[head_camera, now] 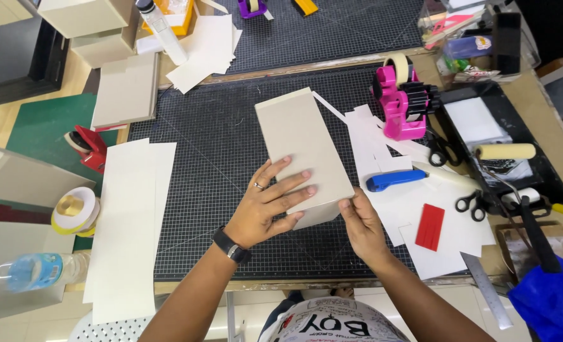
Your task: Folding cardboard edges and securing them with tape to assemble a box
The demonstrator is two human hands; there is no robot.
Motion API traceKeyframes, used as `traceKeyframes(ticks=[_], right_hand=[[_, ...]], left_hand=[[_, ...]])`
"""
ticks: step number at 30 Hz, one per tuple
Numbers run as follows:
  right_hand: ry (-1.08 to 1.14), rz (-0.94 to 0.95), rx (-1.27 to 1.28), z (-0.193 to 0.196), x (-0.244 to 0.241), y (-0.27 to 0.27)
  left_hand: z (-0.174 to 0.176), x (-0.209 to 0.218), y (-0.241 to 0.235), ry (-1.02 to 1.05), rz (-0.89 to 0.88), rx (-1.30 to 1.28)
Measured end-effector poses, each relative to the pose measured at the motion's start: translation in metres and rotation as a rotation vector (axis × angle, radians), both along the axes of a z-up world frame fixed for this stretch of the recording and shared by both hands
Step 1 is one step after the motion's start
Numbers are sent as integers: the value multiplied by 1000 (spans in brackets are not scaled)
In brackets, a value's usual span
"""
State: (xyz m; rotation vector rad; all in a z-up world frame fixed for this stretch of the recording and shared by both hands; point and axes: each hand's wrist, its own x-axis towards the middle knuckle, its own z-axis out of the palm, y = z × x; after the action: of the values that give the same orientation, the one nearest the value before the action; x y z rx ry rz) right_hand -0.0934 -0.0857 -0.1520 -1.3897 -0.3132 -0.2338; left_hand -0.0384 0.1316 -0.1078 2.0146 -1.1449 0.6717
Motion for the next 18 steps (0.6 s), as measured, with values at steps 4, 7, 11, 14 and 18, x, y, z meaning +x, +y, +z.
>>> traceKeyframes(ticks=[4, 7, 11, 14, 18], right_hand=[[13, 2, 6, 8, -1, 1], [17, -3, 5, 5, -1, 0], [13, -4, 35, -8, 1, -2], [3, -7, 50, -11, 1, -4], [11, -22, 68, -16, 2, -4]], left_hand=[[2, 0, -1, -3, 6, -8], [5, -1, 0, -5, 6, -6], [6, 0, 1, -24, 6, 9], [5, -2, 1, -9, 25, 16], [6, -3, 0, 0, 31, 25]])
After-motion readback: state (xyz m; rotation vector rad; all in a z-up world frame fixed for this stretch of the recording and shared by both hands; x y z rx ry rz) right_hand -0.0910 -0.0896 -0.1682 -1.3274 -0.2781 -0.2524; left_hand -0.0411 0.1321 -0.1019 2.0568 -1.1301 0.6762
